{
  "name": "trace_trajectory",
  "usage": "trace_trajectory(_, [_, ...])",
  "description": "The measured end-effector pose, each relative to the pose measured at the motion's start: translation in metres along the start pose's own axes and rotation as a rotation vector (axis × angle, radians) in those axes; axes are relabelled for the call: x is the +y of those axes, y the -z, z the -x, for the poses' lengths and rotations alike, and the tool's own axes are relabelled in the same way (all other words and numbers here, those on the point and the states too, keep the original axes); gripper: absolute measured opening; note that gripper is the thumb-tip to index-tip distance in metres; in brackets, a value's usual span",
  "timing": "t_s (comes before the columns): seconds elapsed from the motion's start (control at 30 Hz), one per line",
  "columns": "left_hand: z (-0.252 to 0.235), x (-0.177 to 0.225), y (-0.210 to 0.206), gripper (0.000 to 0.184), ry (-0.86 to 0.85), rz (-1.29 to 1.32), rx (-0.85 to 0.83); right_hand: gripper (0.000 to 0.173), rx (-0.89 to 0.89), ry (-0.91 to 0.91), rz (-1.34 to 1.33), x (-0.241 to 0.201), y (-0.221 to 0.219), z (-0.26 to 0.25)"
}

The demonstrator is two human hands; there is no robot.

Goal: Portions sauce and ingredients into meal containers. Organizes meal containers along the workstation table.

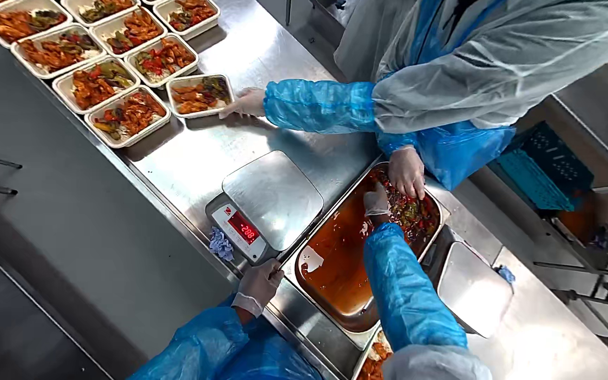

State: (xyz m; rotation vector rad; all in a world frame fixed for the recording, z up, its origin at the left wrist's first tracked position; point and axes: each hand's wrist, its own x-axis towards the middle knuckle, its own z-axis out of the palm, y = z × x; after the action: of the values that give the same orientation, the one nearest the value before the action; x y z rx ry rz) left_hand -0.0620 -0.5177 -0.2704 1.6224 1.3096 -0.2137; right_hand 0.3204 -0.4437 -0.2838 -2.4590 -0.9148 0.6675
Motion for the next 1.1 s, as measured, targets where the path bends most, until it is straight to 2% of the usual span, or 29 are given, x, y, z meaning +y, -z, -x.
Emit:
trace_trajectory(0.07, [0.001, 0.001, 0.002, 0.026, 0.001, 0.002, -0.001, 0.054, 0.024, -0.047, 0.066, 0.009, 0.008, -0.014])
trace_trajectory(0.2, [0.0, 0.001, 0.002, 0.025, 0.008, 0.013, 0.003, 0.046, 0.031, -0.061, 0.143, 0.023, 0.025, -0.016])
trace_trajectory(0.3, [-0.001, 0.002, 0.003, 0.025, 0.014, 0.017, -0.011, 0.055, 0.073, -0.035, 0.171, 0.041, 0.046, -0.01])
trace_trajectory(0.37, [-0.001, 0.001, 0.002, 0.026, 0.018, 0.02, -0.011, 0.055, 0.134, 0.016, 0.212, 0.059, 0.058, -0.011])
trace_trajectory(0.43, [-0.001, -0.002, 0.002, 0.025, 0.01, 0.025, -0.004, 0.045, 0.162, 0.129, 0.289, 0.068, 0.065, -0.006])
trace_trajectory(0.63, [-0.004, -0.008, -0.005, 0.027, -0.003, 0.041, 0.034, 0.054, -0.076, 0.298, 0.51, 0.04, 0.05, -0.024])
trace_trajectory(0.73, [-0.005, -0.01, -0.008, 0.027, -0.011, 0.044, 0.041, 0.053, -0.076, 0.31, 0.525, 0.031, 0.032, -0.048])
trace_trajectory(0.83, [-0.007, -0.009, -0.008, 0.029, 0.011, 0.024, 0.025, 0.044, -0.037, 0.303, 0.554, 0.031, 0.027, -0.057])
trace_trajectory(1.0, [-0.007, -0.011, -0.01, 0.028, -0.004, 0.034, 0.043, 0.032, -0.032, 0.299, 0.671, 0.071, 0.053, -0.051])
trace_trajectory(1.1, [-0.007, -0.013, -0.013, 0.025, -0.033, 0.043, 0.078, 0.033, -0.066, 0.265, 0.701, 0.095, 0.072, -0.043])
